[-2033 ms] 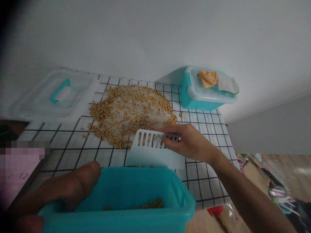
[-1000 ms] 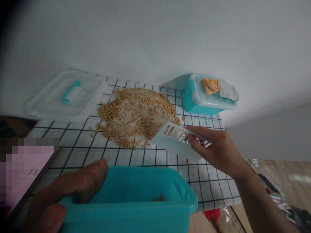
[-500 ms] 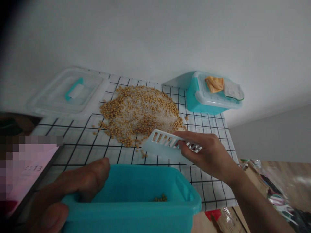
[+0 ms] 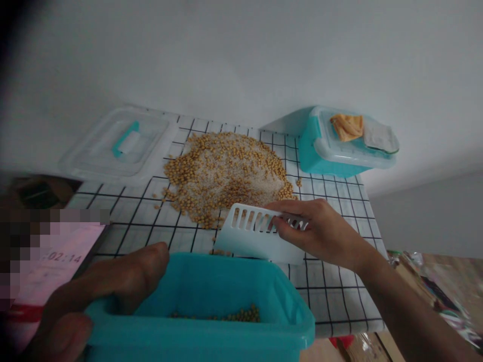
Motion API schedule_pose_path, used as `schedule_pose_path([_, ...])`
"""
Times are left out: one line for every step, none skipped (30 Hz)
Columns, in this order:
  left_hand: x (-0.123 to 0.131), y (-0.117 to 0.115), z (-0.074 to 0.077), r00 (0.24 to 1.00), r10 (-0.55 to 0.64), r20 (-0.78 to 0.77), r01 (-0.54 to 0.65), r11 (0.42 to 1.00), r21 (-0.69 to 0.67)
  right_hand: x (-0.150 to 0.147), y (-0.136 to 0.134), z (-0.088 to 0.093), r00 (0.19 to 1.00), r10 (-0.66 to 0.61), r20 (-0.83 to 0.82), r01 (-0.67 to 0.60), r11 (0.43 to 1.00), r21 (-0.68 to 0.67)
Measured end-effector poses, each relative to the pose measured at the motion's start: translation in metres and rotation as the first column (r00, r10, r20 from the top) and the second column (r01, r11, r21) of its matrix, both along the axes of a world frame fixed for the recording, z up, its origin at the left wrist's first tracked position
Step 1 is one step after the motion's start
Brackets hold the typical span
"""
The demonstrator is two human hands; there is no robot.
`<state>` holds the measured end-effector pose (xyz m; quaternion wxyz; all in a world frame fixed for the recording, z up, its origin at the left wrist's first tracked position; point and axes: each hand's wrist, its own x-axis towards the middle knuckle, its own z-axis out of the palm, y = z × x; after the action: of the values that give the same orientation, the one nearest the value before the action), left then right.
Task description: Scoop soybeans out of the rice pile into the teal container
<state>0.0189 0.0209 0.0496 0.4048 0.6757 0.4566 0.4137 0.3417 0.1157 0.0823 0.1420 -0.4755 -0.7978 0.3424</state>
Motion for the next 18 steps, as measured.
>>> schedule_pose_path([-0.001,-0.001,-0.001,0.998,-0.011,0.054,0.013,0.999,-0.038,-0.003,0.002,-0.001,1.000,0.011,-0.019,-0.011,1.000,-0.022])
schedule_pose_path([-0.002,-0.002,-0.001,0.994,-0.022,0.104,0.030,0.997,-0.077,-0.005,0.004,-0.001,0.999,0.020,-0.035,-0.021,0.999,-0.044])
schedule_pose_path([-0.002,-0.003,-0.001,0.990,-0.034,0.140,0.049,0.993,-0.105,-0.008,0.006,-0.001,0.998,0.025,-0.052,-0.028,0.998,-0.062])
schedule_pose_path([-0.002,-0.004,0.000,0.987,-0.041,0.158,0.060,0.991,-0.120,-0.011,0.008,-0.001,0.997,0.030,-0.064,-0.034,0.996,-0.077])
schedule_pose_path([-0.002,-0.004,0.000,0.985,-0.039,0.170,0.062,0.990,-0.126,-0.013,0.010,-0.001,0.997,0.033,-0.074,-0.039,0.996,-0.086])
schedule_pose_path([-0.002,-0.005,0.000,0.983,-0.035,0.181,0.059,0.990,-0.126,-0.015,0.011,-0.001,0.996,0.038,-0.081,-0.045,0.995,-0.093])
schedule_pose_path([-0.001,-0.006,0.001,0.982,-0.028,0.188,0.052,0.991,-0.124,-0.017,0.012,0.000,0.995,0.041,-0.091,-0.050,0.995,-0.091])
schedule_pose_path([0.000,-0.006,0.001,0.981,-0.018,0.192,0.042,0.992,-0.122,-0.018,0.012,0.001,0.994,0.048,-0.099,-0.056,0.995,-0.085])
schedule_pose_path([0.001,-0.006,0.001,0.981,-0.011,0.193,0.035,0.992,-0.123,-0.019,0.011,0.002,0.993,0.056,-0.102,-0.063,0.995,-0.071])
schedule_pose_path([0.001,-0.006,0.002,0.981,-0.004,0.194,0.029,0.992,-0.126,-0.019,0.010,0.004,0.993,0.068,-0.097,-0.073,0.996,-0.051])
schedule_pose_path([0.002,-0.006,0.002,0.981,-0.002,0.194,0.027,0.991,-0.128,-0.020,0.008,0.007,0.993,0.077,-0.087,-0.079,0.997,-0.022])
schedule_pose_path([0.002,-0.005,0.002,0.981,-0.003,0.195,0.029,0.991,-0.129,-0.019,0.005,0.010,0.994,0.085,-0.071,-0.085,0.996,0.009])
schedule_pose_path([0.002,-0.004,0.003,0.980,-0.008,0.196,0.034,0.991,-0.129,-0.019,0.001,0.014,0.995,0.090,-0.050,-0.088,0.995,0.038])
schedule_pose_path([0.003,-0.002,0.003,0.979,-0.020,0.201,0.046,0.991,-0.126,-0.018,-0.003,0.018,0.995,0.093,-0.031,-0.091,0.994,0.067])
schedule_pose_path([0.003,0.000,0.004,0.978,-0.032,0.204,0.059,0.990,-0.126,-0.017,-0.007,0.022,0.995,0.094,-0.016,-0.092,0.991,0.093])
schedule_pose_path([0.003,0.001,0.005,0.977,-0.044,0.208,0.072,0.989,-0.128,-0.015,-0.011,0.025,0.995,0.096,-0.002,-0.096,0.989,0.113])
schedule_pose_path([0.003,0.003,0.005,0.976,-0.056,0.212,0.085,0.988,-0.126,-0.013,-0.015,0.028,0.995,0.100,0.007,-0.100,0.987,0.129])
schedule_pose_path([0.003,0.004,0.006,0.975,-0.065,0.214,0.093,0.988,-0.122,-0.011,-0.019,0.031,0.995,0.099,0.014,-0.100,0.984,0.145])
